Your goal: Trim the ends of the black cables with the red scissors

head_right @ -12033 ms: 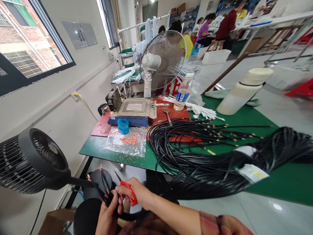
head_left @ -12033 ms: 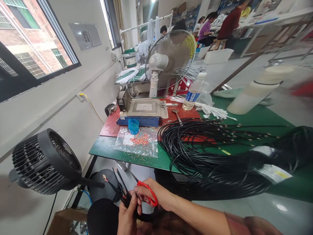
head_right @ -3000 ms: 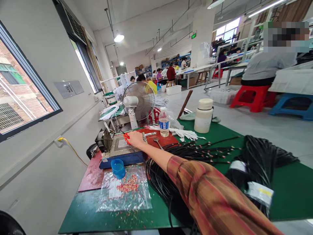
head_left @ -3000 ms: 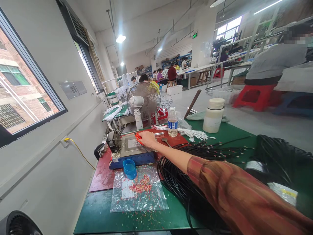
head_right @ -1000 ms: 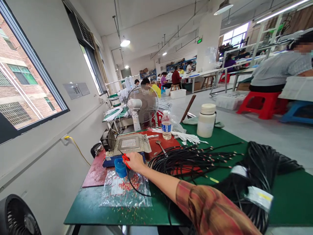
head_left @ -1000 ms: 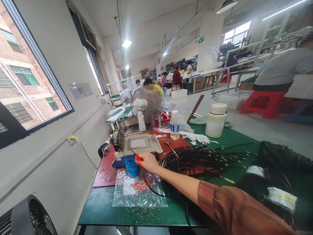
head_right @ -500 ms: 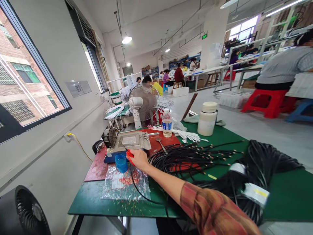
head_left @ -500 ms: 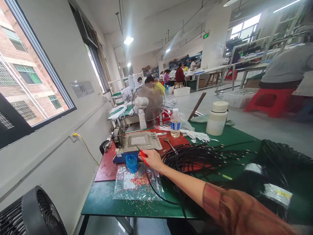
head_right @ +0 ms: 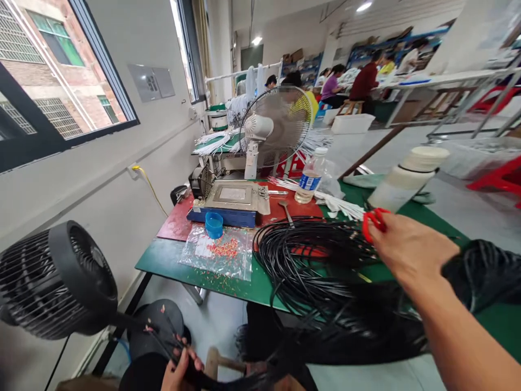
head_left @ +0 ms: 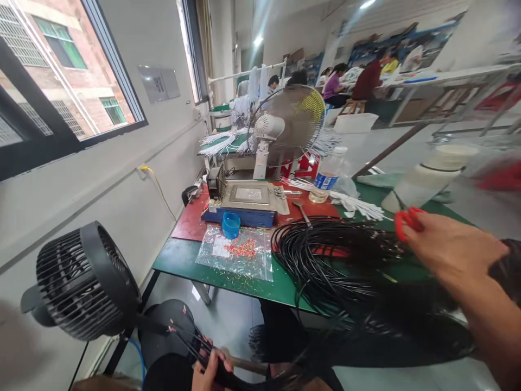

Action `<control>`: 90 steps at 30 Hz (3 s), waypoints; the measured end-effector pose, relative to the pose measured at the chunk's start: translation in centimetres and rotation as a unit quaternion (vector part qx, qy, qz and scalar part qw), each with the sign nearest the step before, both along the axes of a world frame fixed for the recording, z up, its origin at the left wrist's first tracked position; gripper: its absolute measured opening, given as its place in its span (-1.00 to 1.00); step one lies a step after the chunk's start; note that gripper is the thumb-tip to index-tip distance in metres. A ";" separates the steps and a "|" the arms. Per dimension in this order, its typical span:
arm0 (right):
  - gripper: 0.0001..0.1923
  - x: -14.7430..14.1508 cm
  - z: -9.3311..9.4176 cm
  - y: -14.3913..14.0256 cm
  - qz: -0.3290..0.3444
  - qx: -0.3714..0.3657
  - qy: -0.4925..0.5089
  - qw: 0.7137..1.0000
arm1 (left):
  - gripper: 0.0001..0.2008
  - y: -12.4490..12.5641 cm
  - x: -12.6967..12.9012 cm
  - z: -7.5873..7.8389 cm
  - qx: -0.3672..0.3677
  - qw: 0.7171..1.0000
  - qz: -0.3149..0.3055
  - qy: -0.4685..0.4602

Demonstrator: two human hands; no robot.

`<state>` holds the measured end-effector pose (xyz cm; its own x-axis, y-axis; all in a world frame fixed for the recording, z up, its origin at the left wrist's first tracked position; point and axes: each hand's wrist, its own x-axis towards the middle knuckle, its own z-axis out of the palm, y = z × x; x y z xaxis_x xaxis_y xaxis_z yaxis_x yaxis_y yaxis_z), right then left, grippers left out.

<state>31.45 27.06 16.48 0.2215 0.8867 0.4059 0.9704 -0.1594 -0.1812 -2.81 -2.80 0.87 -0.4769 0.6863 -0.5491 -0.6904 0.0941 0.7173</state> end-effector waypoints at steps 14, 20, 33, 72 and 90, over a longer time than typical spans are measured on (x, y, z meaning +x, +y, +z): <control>-0.73 -20.3 -9.8 -17.9 0.494 -0.335 0.264 0.758 | -0.76 0.5 2.1 4.1 -0.034 0.998 0.013 -0.051; -0.80 -21.6 -10.9 -20.0 0.446 -0.445 0.374 0.680 | -0.67 0.5 3.0 5.6 -0.010 0.995 -0.050 -0.089; -0.88 -21.4 -11.9 -21.1 0.408 -0.474 0.466 0.626 | -0.48 -0.1 2.8 4.3 0.001 0.993 -0.076 -0.090; -0.82 -19.1 -13.6 -21.1 0.411 -0.467 0.438 0.649 | -0.75 0.2 1.5 2.4 -0.094 0.989 0.095 -0.058; -0.62 -17.2 -11.1 -19.4 0.511 -0.382 0.225 0.736 | -0.77 2.5 1.4 6.1 -0.047 0.998 0.042 0.014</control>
